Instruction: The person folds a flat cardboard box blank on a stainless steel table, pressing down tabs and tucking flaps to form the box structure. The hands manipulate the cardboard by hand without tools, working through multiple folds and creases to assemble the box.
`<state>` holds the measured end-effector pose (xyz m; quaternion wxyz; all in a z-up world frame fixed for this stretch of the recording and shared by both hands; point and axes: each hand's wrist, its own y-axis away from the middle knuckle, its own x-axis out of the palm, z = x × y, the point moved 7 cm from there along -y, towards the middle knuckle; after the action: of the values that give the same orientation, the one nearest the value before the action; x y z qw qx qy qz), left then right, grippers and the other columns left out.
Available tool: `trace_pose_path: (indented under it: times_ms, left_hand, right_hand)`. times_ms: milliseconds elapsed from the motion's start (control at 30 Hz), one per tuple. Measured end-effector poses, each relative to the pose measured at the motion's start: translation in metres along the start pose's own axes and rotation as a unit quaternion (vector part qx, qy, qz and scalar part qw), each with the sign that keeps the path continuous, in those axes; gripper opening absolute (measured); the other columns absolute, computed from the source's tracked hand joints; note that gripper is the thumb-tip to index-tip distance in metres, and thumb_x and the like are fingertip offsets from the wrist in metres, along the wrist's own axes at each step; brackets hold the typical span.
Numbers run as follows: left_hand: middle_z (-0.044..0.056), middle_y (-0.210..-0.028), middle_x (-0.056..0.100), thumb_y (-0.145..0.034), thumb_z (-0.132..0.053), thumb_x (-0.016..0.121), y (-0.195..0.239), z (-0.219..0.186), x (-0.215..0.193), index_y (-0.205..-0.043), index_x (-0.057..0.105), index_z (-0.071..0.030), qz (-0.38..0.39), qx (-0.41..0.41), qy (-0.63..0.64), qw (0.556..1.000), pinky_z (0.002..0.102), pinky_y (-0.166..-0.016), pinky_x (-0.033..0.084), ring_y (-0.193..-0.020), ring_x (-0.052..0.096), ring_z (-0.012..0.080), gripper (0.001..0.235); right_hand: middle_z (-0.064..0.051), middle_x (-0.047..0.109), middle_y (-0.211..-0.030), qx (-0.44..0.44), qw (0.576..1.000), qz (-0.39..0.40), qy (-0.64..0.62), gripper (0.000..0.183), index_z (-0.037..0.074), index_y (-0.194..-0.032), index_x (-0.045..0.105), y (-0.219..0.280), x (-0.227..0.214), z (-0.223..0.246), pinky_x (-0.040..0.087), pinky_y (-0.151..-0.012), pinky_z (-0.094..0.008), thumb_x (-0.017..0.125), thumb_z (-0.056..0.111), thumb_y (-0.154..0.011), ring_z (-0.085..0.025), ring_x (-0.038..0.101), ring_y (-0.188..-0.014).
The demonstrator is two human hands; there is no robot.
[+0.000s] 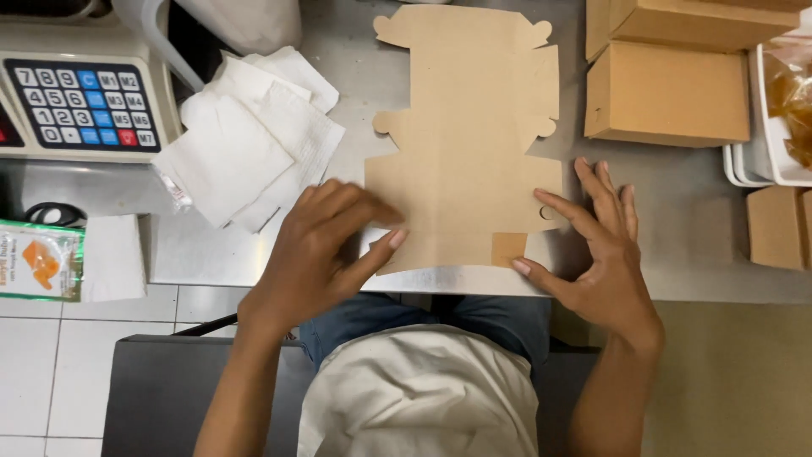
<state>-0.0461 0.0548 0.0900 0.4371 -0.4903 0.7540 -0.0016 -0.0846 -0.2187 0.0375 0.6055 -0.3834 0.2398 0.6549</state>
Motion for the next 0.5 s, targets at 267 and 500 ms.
trace_pose_path:
  times_ms: [267,500]
  left_hand:
    - [-0.004,-0.093,0.064,-0.100,-0.020,0.072,0.076,0.008,0.008,-0.097,0.074,-0.015,-0.118,-0.098,-0.105,0.983,0.034,-0.079,0.034,-0.085,0.054,0.0153,0.006]
    - [-0.002,-0.110,0.071,-0.102,-0.024,0.067,0.068,0.000,0.016,-0.108,0.076,-0.017,-0.107,-0.058,-0.071,0.990,0.036,-0.088,0.033,-0.095,0.059,0.0180,0.013]
  right_hand:
    - [-0.022,0.011,-0.172,-0.042,0.998,0.005,0.045,0.056,0.019,-0.140,0.059,0.002,0.013,0.029,-0.003,-0.123,-0.077,0.071,0.020,-0.085,-0.048,0.002,-0.162]
    - [-0.014,0.052,-0.124,-0.118,0.992,-0.034,0.034,0.047,0.007,-0.125,0.070,0.005,0.030,0.065,0.039,-0.106,-0.041,0.052,-0.014,-0.087,-0.026,0.055,-0.121]
